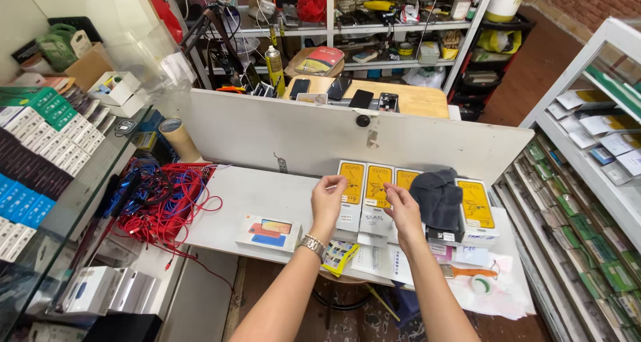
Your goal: The person repeatedly picks up small boxes and electronic components from a workbench, places them into a glass display cabinet, and wipes the boxes with a cloth. The person handles multiple items one at a time, moving them between the bench and the cabinet shelves.
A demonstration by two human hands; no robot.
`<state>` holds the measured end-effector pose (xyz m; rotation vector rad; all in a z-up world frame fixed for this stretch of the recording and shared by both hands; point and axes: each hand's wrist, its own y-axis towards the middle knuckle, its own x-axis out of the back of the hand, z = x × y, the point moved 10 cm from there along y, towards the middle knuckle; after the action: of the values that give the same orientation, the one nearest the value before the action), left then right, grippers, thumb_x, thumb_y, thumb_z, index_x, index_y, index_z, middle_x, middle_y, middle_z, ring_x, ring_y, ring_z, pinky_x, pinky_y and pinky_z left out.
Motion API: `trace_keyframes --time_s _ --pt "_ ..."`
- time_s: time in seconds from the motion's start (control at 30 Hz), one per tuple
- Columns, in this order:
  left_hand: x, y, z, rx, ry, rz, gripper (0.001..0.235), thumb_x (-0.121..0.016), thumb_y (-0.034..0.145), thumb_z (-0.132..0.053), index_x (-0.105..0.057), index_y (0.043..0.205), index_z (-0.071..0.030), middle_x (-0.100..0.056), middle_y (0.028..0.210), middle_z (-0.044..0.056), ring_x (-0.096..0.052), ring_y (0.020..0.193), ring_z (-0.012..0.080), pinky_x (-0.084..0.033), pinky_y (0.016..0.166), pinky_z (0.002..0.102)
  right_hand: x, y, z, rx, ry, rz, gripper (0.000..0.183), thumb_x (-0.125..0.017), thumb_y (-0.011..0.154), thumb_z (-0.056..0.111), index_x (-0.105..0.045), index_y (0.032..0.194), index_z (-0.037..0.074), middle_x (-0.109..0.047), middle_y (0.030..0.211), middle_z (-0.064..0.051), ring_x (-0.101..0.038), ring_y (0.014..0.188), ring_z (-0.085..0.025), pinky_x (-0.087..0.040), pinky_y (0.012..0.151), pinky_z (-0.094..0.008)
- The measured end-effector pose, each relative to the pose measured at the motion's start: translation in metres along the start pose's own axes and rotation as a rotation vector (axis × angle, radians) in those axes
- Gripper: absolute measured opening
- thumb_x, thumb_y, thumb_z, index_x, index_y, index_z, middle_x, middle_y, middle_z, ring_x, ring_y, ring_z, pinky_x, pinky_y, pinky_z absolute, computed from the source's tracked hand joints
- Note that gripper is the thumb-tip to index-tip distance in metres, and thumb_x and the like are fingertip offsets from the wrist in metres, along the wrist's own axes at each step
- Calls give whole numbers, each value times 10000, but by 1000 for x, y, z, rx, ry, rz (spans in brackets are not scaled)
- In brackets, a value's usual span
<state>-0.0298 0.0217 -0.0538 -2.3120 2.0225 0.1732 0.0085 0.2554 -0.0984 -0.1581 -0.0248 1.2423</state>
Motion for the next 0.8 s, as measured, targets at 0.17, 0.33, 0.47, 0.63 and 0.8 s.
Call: trace_keyframes --time_s 0.17,0.33,0.47,0.63,0.8 --pt "26 30 38 146 133 -57 356 -699 903 -300 -703 1158 -51 -754 1119 154 -720 1004 218 -556 857 335 -13 24 -37 -69 52 -28 449 -612 967 287 -599 1368 86 -675 1291 -96 -629 1182 -221 -537 957 -361" --pt "18 62 104 272 204 -18 784 -704 873 -478 -451 1493 -70 -498 1468 254 -500 1364 313 -437 1078 392 -17 53 -70 -167 25 10 496 -634 940 292 -578 1392 97 -666 1298 -115 -623 1186 -236 -532 949 -381" --pt "14 78 148 417 181 -18 1022 -698 839 -589 -280 1558 5 -403 1552 263 -442 1428 333 -398 1128 401 -29 81 -81 -230 -23 94 504 -611 953 324 -566 1405 105 -644 1345 -106 -600 1219 -250 -515 975 -387" --pt "3 80 189 730 66 70 1104 -667 825 -597 -182 1554 76 -508 1465 315 -677 1244 376 -585 996 456 -33 105 -96 -278 -54 82 514 -594 968 327 -550 1428 104 -641 1362 -129 -600 1251 -273 -510 997 -396" --pt "-26 86 196 746 -27 447 980 -541 857 -737 -607 1436 51 -732 1325 200 -739 1141 236 -565 951 362 -29 115 -102 -295 -20 32 514 -578 972 306 -534 1434 84 -637 1372 -129 -602 1266 -286 -519 1007 -412"
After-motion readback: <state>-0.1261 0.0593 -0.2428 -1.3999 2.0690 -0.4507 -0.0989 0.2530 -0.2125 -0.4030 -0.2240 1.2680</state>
